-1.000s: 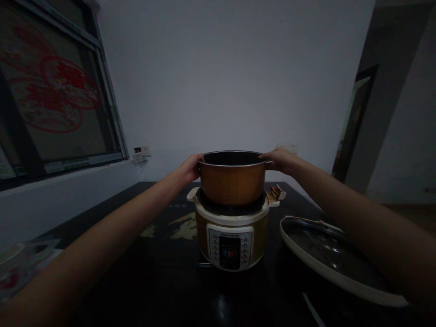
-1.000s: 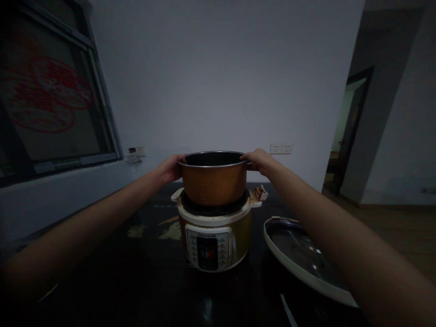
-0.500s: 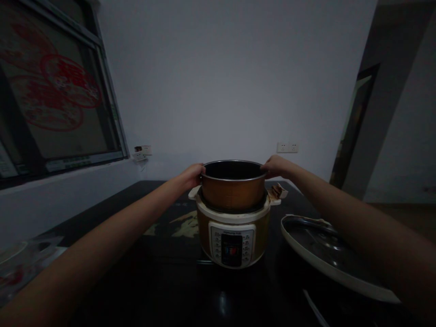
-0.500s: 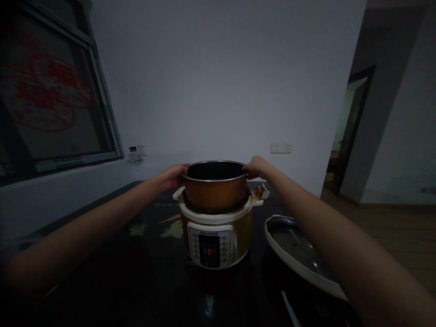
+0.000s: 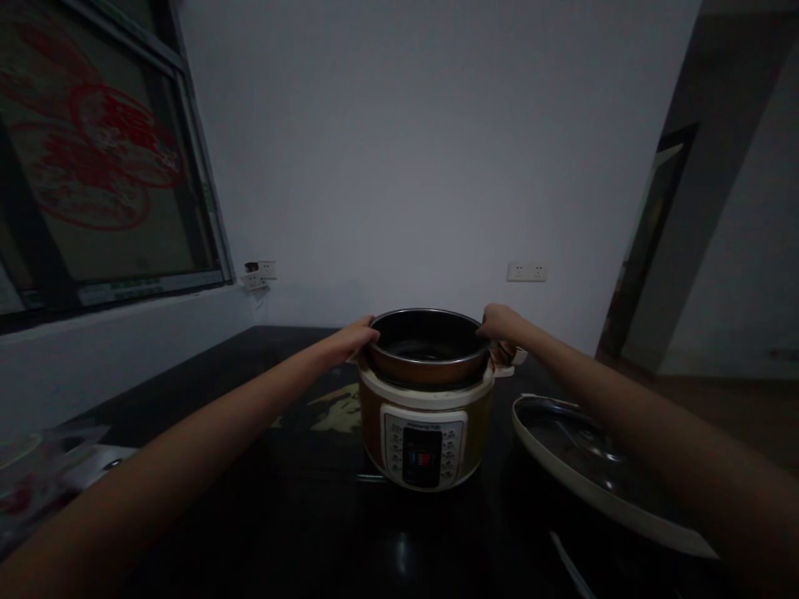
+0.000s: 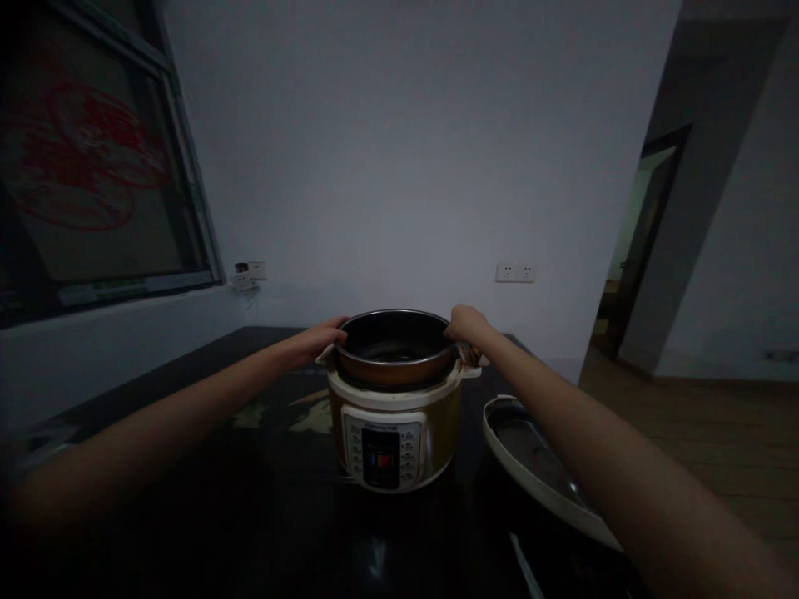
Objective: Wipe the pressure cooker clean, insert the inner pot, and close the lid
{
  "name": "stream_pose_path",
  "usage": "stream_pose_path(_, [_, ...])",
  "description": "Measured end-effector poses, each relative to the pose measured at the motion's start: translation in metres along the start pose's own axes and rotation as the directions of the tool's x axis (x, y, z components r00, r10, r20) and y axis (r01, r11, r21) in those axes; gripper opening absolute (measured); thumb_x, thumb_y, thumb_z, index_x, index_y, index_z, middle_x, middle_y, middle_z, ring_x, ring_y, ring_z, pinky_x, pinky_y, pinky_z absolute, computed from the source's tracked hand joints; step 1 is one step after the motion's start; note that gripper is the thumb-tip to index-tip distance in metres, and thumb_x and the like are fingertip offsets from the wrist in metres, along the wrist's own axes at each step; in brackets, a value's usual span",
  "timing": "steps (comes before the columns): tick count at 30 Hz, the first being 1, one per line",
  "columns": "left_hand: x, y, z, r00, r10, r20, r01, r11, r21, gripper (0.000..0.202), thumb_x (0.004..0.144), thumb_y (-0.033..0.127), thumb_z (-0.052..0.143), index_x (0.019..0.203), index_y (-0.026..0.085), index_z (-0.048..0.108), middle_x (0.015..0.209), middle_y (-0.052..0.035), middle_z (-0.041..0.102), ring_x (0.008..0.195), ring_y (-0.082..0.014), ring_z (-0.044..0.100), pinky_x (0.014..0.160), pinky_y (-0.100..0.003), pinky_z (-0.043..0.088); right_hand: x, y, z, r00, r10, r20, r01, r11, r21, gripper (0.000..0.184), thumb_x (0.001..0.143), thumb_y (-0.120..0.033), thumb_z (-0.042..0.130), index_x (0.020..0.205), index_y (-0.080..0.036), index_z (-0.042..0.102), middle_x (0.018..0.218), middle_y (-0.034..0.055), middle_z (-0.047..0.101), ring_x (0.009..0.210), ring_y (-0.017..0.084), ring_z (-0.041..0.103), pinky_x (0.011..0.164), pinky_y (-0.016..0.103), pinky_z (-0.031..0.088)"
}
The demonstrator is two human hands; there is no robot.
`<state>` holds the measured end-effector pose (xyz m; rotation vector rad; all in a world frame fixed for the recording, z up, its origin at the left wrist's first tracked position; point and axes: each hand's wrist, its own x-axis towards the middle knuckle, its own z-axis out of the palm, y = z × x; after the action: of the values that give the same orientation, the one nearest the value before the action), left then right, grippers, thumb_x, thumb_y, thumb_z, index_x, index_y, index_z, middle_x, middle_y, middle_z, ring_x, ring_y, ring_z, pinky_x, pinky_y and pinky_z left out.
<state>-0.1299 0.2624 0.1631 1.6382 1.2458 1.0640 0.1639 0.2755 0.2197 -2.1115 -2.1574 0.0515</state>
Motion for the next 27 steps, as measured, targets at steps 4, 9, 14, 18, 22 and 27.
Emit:
stream_pose_path(4, [-0.006,-0.001,0.001,0.998,-0.057,0.015,0.055,0.992,0.112,0.023,0.091,0.032,0.058,0.108,0.016,0.059,0.098,-0.0045,0.063,0.076,-0.0137,0.060,0.068,-0.031,0.053,-0.003,-0.001,0.011,1.000,-0.022,-0.010,0.022,0.999,-0.039,0.035,0.091,-0.035,0.060,0.121,-0.017,0.057,0.122,0.0092,0.060,0.104,0.022,0.062,0.086,0.042,0.053])
stream_pose_path(9, [-0.010,-0.002,0.004,0.995,-0.090,0.037,0.080,0.976,0.203,0.023,0.090,0.031,0.059,0.107,0.015,0.058,0.092,-0.0028,0.061,0.072,-0.0128,0.058,0.064,-0.029,0.051,-0.007,-0.001,0.021,0.999,-0.036,0.001,0.036,0.997,-0.074,0.034,0.092,-0.035,0.060,0.120,-0.017,0.058,0.121,0.0090,0.060,0.102,0.021,0.062,0.086,0.042,0.054])
stream_pose_path(14, [-0.010,-0.006,0.004,0.996,-0.088,0.032,0.078,0.969,0.233,0.022,0.089,0.027,0.060,0.108,0.017,0.057,0.091,-0.0022,0.060,0.070,-0.0124,0.056,0.064,-0.029,0.049,-0.009,0.002,0.029,0.999,-0.041,-0.001,0.041,0.996,-0.084,0.033,0.091,-0.035,0.060,0.118,-0.016,0.059,0.119,0.0090,0.061,0.102,0.021,0.063,0.086,0.041,0.054])
stream_pose_path(18, [-0.009,-0.008,0.003,0.996,-0.084,0.024,0.076,0.966,0.249,0.023,0.086,0.022,0.062,0.108,0.017,0.058,0.086,-0.0013,0.060,0.067,-0.0120,0.054,0.064,-0.028,0.046,-0.009,0.004,0.033,0.999,-0.050,-0.014,0.049,0.996,-0.075,0.033,0.091,-0.035,0.060,0.119,-0.016,0.059,0.120,0.0093,0.061,0.102,0.021,0.062,0.086,0.041,0.053])
stream_pose_path(22, [-0.007,-0.010,0.005,0.997,-0.074,0.003,0.071,0.958,0.277,0.023,0.085,0.022,0.063,0.107,0.016,0.059,0.088,-0.0012,0.061,0.070,-0.0132,0.056,0.066,-0.030,0.047,-0.009,0.004,0.037,0.998,-0.057,-0.032,0.055,0.997,-0.057,0.033,0.092,-0.035,0.060,0.119,-0.017,0.059,0.121,0.0092,0.060,0.102,0.021,0.062,0.086,0.041,0.053])
stream_pose_path(27, [-0.001,-0.012,-0.002,0.997,-0.083,-0.003,0.080,0.948,0.308,0.021,0.089,0.029,0.060,0.106,0.016,0.060,0.094,-0.0037,0.063,0.076,-0.0145,0.060,0.071,-0.033,0.051,-0.010,0.003,0.039,0.994,-0.073,-0.085,0.073,0.997,-0.007,0.032,0.092,-0.036,0.060,0.118,-0.017,0.059,0.120,0.0088,0.061,0.101,0.020,0.062,0.086,0.041,0.053])
